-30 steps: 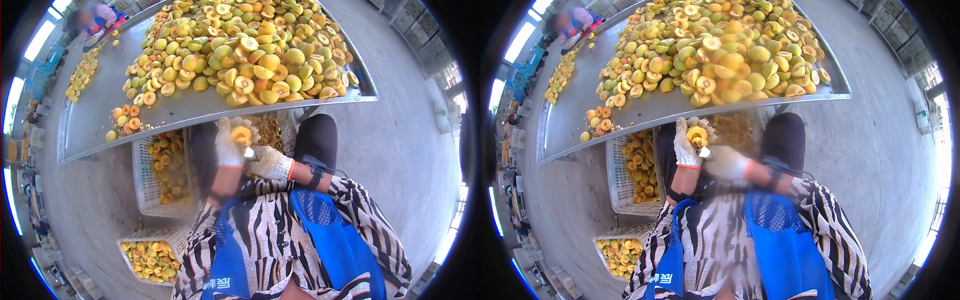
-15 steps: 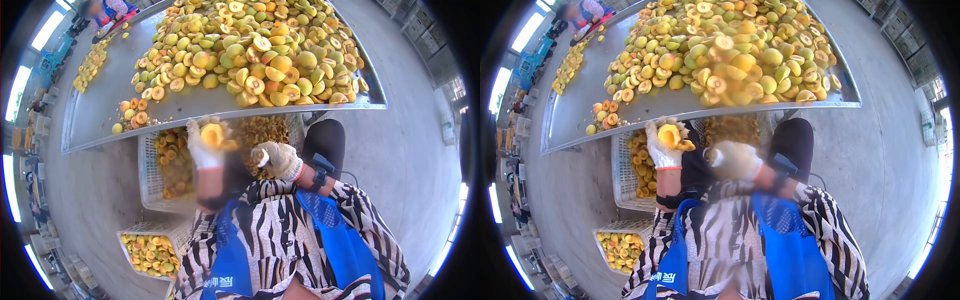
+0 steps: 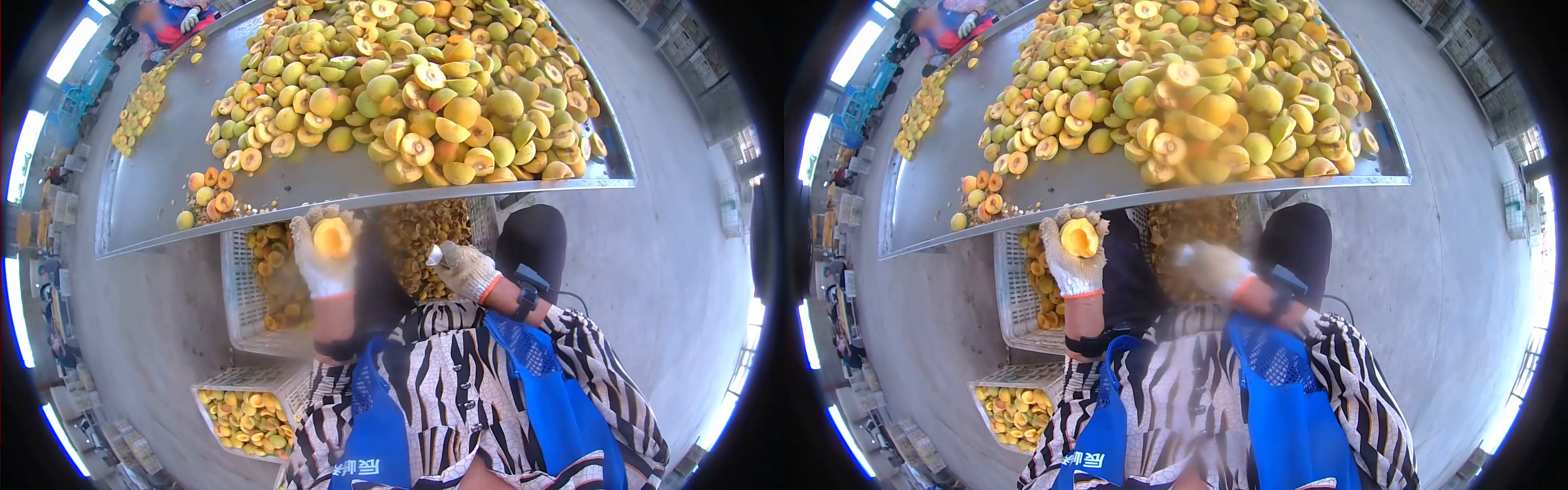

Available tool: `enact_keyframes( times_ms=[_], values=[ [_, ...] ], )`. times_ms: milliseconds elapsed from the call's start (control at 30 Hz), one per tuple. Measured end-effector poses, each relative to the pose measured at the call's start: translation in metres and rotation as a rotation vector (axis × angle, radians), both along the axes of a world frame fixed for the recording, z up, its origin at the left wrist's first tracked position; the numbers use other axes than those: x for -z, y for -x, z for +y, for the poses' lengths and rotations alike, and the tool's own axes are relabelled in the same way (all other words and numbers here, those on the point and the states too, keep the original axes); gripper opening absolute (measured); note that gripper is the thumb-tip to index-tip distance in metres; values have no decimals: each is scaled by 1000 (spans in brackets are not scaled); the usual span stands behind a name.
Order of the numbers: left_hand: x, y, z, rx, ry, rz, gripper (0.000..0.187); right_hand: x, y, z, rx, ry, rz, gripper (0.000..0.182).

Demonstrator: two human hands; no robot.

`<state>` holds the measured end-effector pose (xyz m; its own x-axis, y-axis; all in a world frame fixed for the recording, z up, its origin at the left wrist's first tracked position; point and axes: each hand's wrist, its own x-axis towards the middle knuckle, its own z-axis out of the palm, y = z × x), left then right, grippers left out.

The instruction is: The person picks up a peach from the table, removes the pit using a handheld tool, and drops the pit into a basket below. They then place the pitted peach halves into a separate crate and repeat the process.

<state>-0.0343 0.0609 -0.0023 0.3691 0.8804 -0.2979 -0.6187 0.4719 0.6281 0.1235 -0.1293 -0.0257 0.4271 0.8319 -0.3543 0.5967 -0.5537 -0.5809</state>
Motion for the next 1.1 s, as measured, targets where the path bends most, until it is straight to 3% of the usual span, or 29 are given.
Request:
enact_keyframes(
  times_ms=[33,67,133,167,200,267,367,433,500,600,800,933,1033,1100],
  values=[
    [-6,10,5,-5,-33,-5,29,3,-4,-1,36,26,34,24],
    [-11,26,15,10,56,-175,27,1,-6,1,55,7,48,24],
    [0,53,44,-233,-179,235,23,-8,-6,4,92,-35,82,24],
    [1,62,50,-345,-489,859,19,-12,-9,7,115,3,129,25],
    [11,74,69,-410,-345,743,25,-12,-10,8,114,-20,141,26],
    [27,86,101,-470,-454,1000,34,-14,-10,12,114,-69,166,26],
    [-5,28,98,-205,-706,1063,40,-1,-8,14,95,-85,214,26],
    [6,-17,111,9,-847,1032,40,-4,-10,18,60,-69,230,27],
    [21,-55,129,175,-1152,1280,40,-35,-12,19,76,-36,331,27],
    [22,-103,136,349,-1347,1487,57,-49,-15,15,129,-23,354,29],
    [11,-131,123,692,-1184,1939,62,-24,-18,-3,178,-96,182,27],
    [-3,-116,119,636,-1169,1908,44,-38,-16,-8,171,16,232,33],
    [35,-88,155,570,-799,1320,57,-38,-17,-15,203,-65,199,30],
    [42,-64,134,455,-440,585,44,-44,-17,-18,262,-140,150,30]
  ],
)
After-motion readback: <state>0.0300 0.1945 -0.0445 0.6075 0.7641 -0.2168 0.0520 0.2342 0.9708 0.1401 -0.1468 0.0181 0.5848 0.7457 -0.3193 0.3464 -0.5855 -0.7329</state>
